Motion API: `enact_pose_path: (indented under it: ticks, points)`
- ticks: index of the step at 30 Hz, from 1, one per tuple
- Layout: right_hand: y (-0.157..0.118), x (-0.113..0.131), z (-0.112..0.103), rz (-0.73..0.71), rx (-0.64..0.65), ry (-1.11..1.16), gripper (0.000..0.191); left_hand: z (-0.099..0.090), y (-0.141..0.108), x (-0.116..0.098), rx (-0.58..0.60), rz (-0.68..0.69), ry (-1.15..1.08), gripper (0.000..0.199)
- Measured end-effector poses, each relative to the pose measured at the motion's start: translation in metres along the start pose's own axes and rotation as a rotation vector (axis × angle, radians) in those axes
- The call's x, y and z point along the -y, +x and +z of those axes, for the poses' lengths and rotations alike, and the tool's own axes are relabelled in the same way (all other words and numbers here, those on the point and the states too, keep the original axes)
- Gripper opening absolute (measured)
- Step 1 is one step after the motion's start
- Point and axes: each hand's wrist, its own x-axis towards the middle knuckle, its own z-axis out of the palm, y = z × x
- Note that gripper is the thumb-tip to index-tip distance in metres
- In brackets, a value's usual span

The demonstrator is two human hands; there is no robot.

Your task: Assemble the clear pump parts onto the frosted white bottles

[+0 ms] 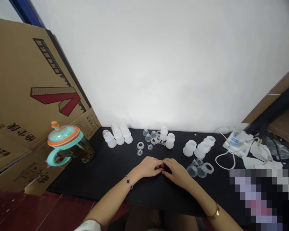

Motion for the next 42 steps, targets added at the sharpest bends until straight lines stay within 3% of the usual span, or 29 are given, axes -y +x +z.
enact_pose_path:
  ticks: [13, 19, 23, 27, 31, 34, 42]
  points:
    - [-0.001, 0.001, -0.002, 0.000, 0.016, -0.007, 0.022, -0.005, -0.001, -0.002, -0.053, 0.014, -0.057, 0.013]
    - [-0.002, -0.005, 0.003, -0.001, 0.016, -0.005, 0.036, -0.022, -0.004, -0.001, -0.197, 0.048, -0.130, 0.018]
    - [-0.002, -0.006, 0.004, -0.007, 0.013, -0.031, 0.035, -0.027, -0.005, 0.012, -0.422, -0.098, 0.003, 0.019]
    - [-0.003, -0.006, 0.003, -0.014, 0.010, -0.032, 0.034, -0.024, -0.006, 0.030, -0.501, -0.295, 0.147, 0.024]
    - [-0.003, -0.007, 0.003, -0.014, 0.008, -0.033, 0.034, -0.022, -0.007, 0.041, -0.490, -0.398, 0.143, 0.028]
    - [-0.003, -0.007, 0.003, -0.019, 0.007, -0.037, 0.034, -0.020, -0.006, 0.041, -0.448, -0.372, 0.127, 0.018]
    - [-0.003, -0.006, 0.003, -0.022, 0.010, -0.059, 0.035, -0.009, -0.003, 0.038, -0.414, -0.335, 0.117, 0.022]
